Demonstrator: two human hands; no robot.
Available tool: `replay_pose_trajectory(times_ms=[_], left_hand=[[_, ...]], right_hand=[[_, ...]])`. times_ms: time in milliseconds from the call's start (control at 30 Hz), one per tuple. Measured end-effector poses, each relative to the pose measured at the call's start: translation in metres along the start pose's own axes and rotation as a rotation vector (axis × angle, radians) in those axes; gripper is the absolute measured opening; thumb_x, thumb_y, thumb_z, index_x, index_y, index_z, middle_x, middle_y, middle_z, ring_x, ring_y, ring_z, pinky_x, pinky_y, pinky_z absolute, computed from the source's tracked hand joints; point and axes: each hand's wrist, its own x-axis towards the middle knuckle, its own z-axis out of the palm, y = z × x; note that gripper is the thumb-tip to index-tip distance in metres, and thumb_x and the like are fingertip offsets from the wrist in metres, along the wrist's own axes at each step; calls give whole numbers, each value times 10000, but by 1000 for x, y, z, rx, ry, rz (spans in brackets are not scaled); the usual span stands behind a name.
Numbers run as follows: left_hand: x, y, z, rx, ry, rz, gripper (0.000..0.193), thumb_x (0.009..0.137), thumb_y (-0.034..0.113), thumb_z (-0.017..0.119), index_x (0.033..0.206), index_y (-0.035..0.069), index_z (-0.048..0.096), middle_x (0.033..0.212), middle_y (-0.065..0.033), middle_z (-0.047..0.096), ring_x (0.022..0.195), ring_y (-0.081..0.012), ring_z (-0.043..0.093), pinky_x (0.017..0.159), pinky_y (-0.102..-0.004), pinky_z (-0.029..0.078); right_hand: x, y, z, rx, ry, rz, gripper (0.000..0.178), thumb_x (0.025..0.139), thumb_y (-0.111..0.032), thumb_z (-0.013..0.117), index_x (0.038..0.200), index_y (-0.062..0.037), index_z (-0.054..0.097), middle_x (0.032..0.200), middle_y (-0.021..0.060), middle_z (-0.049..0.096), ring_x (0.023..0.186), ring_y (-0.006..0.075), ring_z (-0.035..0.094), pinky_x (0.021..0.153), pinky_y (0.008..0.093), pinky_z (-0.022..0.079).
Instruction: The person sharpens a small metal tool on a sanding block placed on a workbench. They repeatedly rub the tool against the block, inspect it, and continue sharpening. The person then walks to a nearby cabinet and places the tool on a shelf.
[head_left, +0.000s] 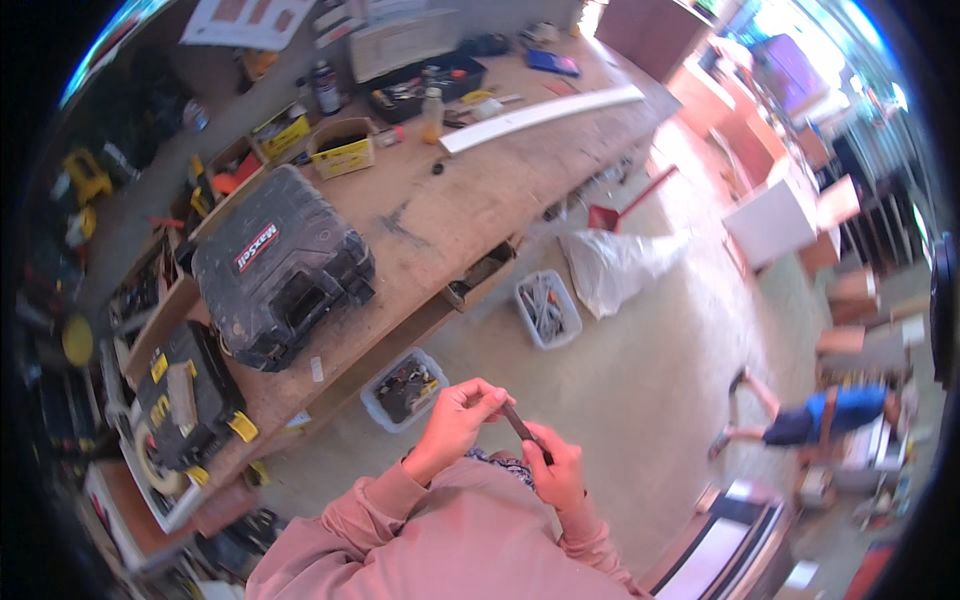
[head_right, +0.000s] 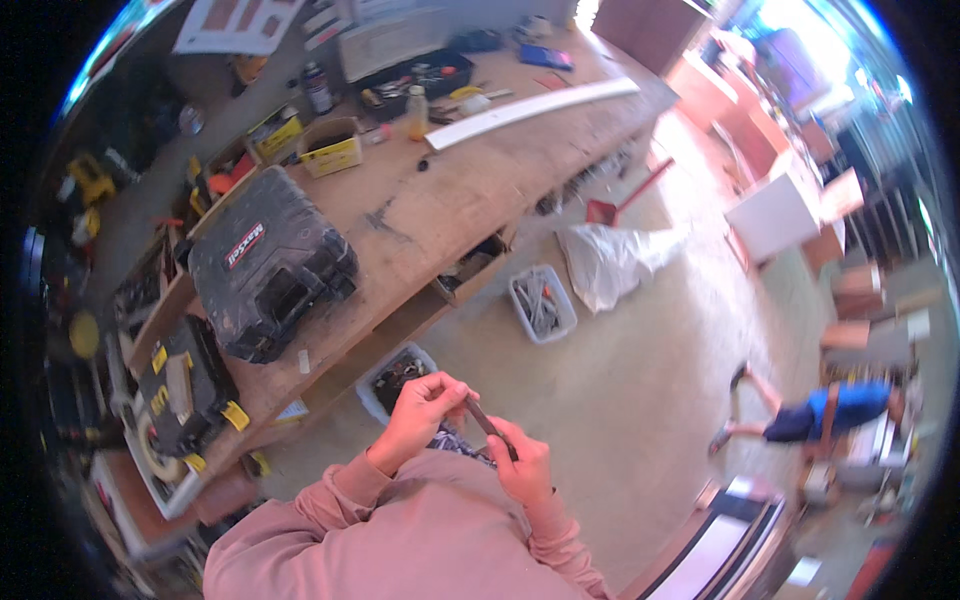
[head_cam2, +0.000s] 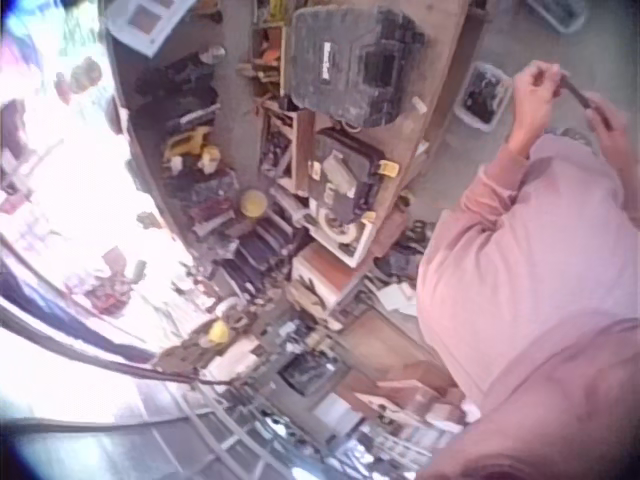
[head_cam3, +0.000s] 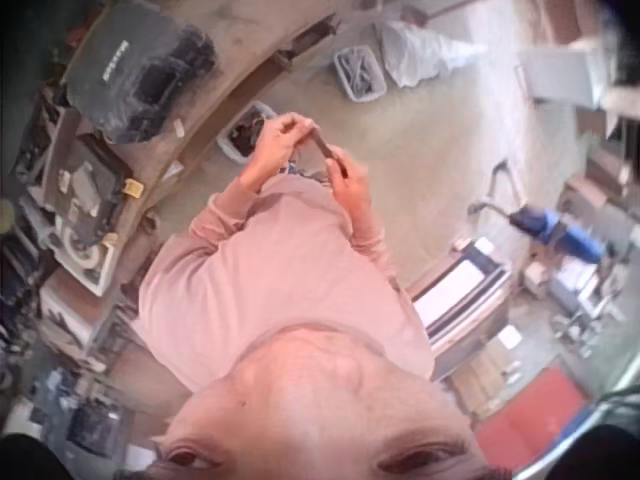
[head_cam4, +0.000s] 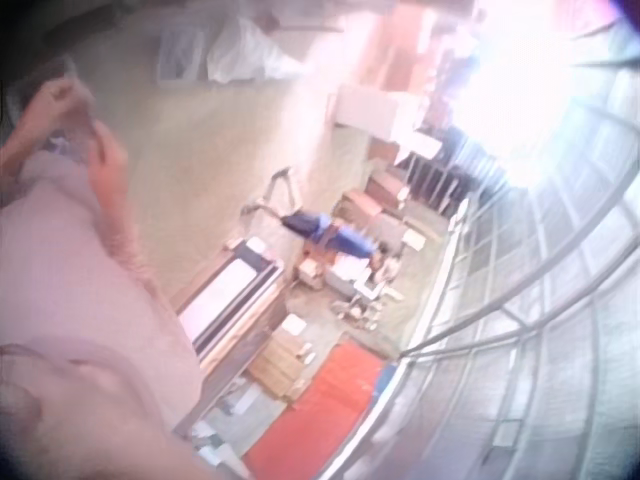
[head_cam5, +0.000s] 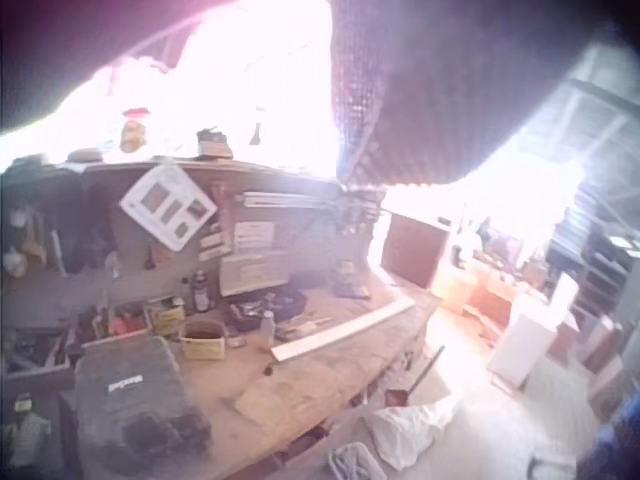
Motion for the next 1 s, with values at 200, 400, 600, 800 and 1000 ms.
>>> replay_pose_trajectory(times_ms=[200, 400, 600, 800, 1000], left_hand=[[73, 15, -8, 36, 387, 243, 232, 1098, 239, 714, 972, 44, 703, 919, -7, 764, 832, -48, 612, 767, -246, 488], [148, 63, -38, 362, 726, 418, 322, 982, 254, 865, 829, 35, 685, 741, 50, 653, 661, -29, 490, 599, -246, 414], [235, 157, -67, 874, 820, 528, 326, 873, 236, 928, 874, 18, 685, 852, -62, 690, 786, -204, 616, 733, -362, 506], [335, 225, -204, 1657, 886, 391, 405, 841, 234, 899, 1144, 40, 711, 1211, -137, 673, 1236, -386, 605, 1035, -519, 506], [423, 238, -289, 1825, 920, 168, 446, 908, 373, 811, 1223, 68, 734, 1228, -148, 709, 1274, -367, 614, 1167, -622, 407]], right_hand=[[102, 28, -60, -87, -93, -30, 250, 1044, -77, 689, 1279, -11, 740, 714, 75, 696, 617, 117, 657, 602, 296, 526], [189, 81, -111, -18, -140, 50, 243, 1101, -150, 640, 1282, 2, 694, 654, 24, 611, 572, 86, 580, 540, 277, 446], [267, 118, -149, -43, -164, 66, 226, 1101, -188, 656, 1244, -19, 701, 657, 34, 628, 567, 97, 596, 539, 303, 464], [344, 127, -162, -218, -361, -36, 209, 1075, -177, 684, 1217, -27, 706, 699, 149, 678, 582, 287, 685, 566, 394, 512], [415, 86, -131, -268, -414, 22, 203, 1049, -158, 702, 1219, -46, 713, 743, 206, 696, 659, 397, 724, 594, 445, 535]])
